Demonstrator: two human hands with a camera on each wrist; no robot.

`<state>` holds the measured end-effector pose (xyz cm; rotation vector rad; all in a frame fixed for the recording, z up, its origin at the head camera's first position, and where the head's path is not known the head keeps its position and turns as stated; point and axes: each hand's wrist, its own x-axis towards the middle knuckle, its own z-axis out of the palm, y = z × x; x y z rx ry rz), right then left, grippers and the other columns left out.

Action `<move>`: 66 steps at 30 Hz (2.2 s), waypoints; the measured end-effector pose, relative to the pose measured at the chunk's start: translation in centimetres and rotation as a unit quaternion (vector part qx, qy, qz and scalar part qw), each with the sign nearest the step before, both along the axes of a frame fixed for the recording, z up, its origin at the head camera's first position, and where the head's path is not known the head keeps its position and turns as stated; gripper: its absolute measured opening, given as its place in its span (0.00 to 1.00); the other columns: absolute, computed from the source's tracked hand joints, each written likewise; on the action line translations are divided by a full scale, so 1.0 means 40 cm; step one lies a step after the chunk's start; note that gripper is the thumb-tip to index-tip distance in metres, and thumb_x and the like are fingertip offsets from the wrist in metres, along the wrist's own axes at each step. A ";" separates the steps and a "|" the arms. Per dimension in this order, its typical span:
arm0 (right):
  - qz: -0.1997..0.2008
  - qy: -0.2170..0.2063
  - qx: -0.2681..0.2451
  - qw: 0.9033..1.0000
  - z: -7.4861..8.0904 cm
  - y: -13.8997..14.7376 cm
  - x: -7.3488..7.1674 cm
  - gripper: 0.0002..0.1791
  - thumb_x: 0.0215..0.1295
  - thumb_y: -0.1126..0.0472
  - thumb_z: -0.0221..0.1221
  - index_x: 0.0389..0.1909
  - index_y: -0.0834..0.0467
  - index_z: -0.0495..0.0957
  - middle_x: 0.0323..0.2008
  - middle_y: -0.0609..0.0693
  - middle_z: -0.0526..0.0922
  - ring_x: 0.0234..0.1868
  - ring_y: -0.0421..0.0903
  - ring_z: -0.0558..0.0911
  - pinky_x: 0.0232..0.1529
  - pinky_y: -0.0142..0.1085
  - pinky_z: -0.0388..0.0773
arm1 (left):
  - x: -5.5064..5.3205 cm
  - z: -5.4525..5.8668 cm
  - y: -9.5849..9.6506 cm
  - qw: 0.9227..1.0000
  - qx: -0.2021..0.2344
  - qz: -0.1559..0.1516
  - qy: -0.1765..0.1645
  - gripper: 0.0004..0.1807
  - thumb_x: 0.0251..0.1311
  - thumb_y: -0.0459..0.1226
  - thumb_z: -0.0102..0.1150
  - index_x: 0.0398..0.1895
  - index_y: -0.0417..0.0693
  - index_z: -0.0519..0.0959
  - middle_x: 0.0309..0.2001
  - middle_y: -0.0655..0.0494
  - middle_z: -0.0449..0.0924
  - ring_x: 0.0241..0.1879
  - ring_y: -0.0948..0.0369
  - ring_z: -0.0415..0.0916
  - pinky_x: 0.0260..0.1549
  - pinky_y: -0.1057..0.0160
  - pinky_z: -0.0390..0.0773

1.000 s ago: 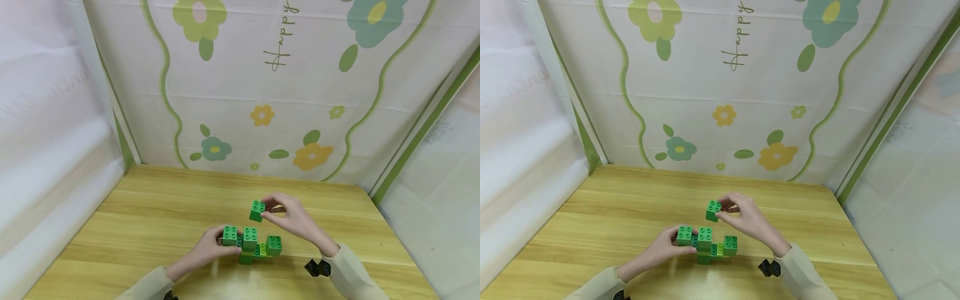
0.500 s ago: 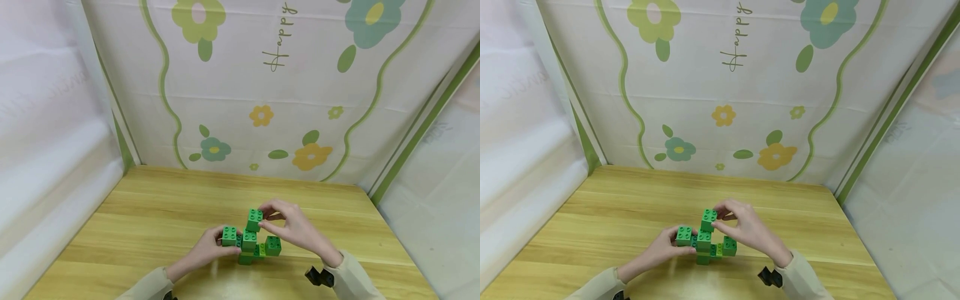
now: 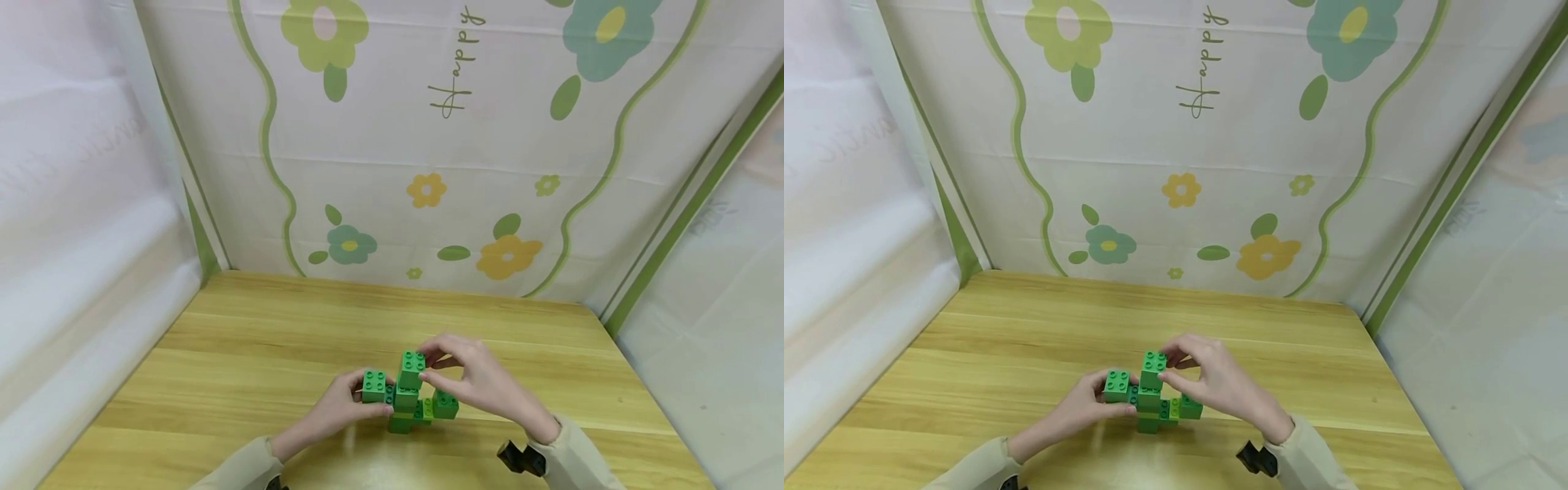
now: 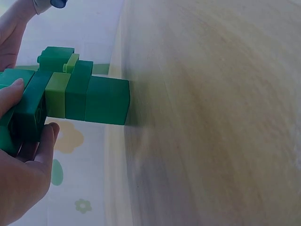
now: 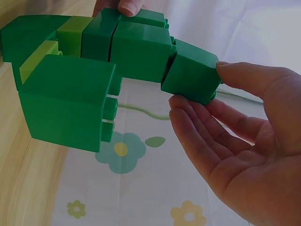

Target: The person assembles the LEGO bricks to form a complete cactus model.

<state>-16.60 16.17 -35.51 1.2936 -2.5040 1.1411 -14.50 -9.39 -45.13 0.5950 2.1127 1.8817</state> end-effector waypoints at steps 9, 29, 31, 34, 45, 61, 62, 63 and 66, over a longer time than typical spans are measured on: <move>0.023 0.022 0.001 0.999 0.007 -0.005 0.010 0.14 0.66 0.61 0.63 0.52 0.55 0.79 0.42 0.46 0.84 0.42 0.40 0.85 0.43 0.33 0.87 | 0.001 0.002 0.001 1.000 -0.001 0.001 0.001 0.24 0.57 0.38 0.70 0.55 0.39 0.77 0.49 0.39 0.82 0.43 0.65 0.83 0.44 0.71 0.85; 0.027 0.017 0.010 0.999 0.004 -0.016 0.016 0.14 0.65 0.63 0.64 0.51 0.56 0.79 0.46 0.49 0.87 0.45 0.43 0.87 0.44 0.32 0.87 | -0.001 -0.005 0.001 1.000 -0.014 0.006 0.007 0.23 0.57 0.40 0.70 0.54 0.42 0.78 0.48 0.41 0.83 0.42 0.65 0.83 0.42 0.69 0.86; 0.029 0.013 0.009 0.999 0.004 -0.016 0.016 0.14 0.64 0.63 0.65 0.50 0.56 0.79 0.45 0.49 0.86 0.45 0.43 0.87 0.44 0.32 0.87 | -0.003 -0.007 0.001 1.000 -0.017 0.007 0.007 0.23 0.57 0.40 0.70 0.54 0.43 0.78 0.48 0.42 0.83 0.42 0.65 0.84 0.42 0.69 0.86; 0.034 0.016 0.004 0.999 0.003 -0.017 0.017 0.14 0.63 0.65 0.66 0.49 0.56 0.79 0.45 0.50 0.86 0.44 0.43 0.87 0.44 0.32 0.87 | -0.006 -0.008 0.001 1.000 -0.021 0.010 0.006 0.22 0.57 0.40 0.70 0.54 0.44 0.78 0.48 0.43 0.83 0.42 0.65 0.83 0.42 0.69 0.86; 0.041 0.008 -0.003 0.999 0.004 -0.024 0.016 0.14 0.60 0.68 0.66 0.46 0.56 0.79 0.42 0.48 0.84 0.43 0.41 0.85 0.44 0.34 0.88 | -0.002 0.001 0.004 1.000 -0.019 0.012 0.009 0.22 0.57 0.39 0.70 0.54 0.41 0.78 0.48 0.41 0.83 0.41 0.66 0.83 0.40 0.70 0.85; 0.044 0.005 0.020 0.999 0.015 -0.034 0.011 0.13 0.57 0.70 0.66 0.43 0.59 0.79 0.40 0.49 0.82 0.41 0.42 0.85 0.43 0.29 0.87 | -0.004 0.000 0.001 1.000 -0.020 0.012 0.008 0.23 0.56 0.39 0.71 0.54 0.40 0.78 0.48 0.42 0.83 0.42 0.66 0.83 0.42 0.70 0.85; 0.044 0.008 0.020 0.999 0.014 -0.034 0.011 0.13 0.57 0.69 0.67 0.43 0.58 0.79 0.40 0.49 0.82 0.41 0.42 0.85 0.43 0.28 0.86 | -0.004 0.000 0.001 1.000 -0.020 0.012 0.008 0.23 0.56 0.39 0.71 0.54 0.40 0.78 0.48 0.42 0.83 0.42 0.66 0.83 0.42 0.70 0.85; 0.045 0.012 0.019 0.999 0.012 -0.034 0.011 0.13 0.57 0.69 0.67 0.43 0.59 0.79 0.40 0.49 0.82 0.41 0.42 0.85 0.43 0.28 0.86 | -0.004 -0.001 0.001 1.000 -0.020 0.013 0.009 0.23 0.56 0.39 0.71 0.54 0.40 0.78 0.48 0.42 0.83 0.41 0.66 0.83 0.42 0.70 0.85; 0.045 0.028 0.013 0.998 0.005 -0.033 0.013 0.14 0.57 0.69 0.67 0.44 0.59 0.78 0.40 0.48 0.82 0.42 0.41 0.85 0.43 0.27 0.86 | -0.004 -0.002 0.001 1.000 -0.016 0.012 0.008 0.23 0.56 0.38 0.71 0.54 0.40 0.78 0.48 0.41 0.83 0.41 0.66 0.83 0.42 0.69 0.85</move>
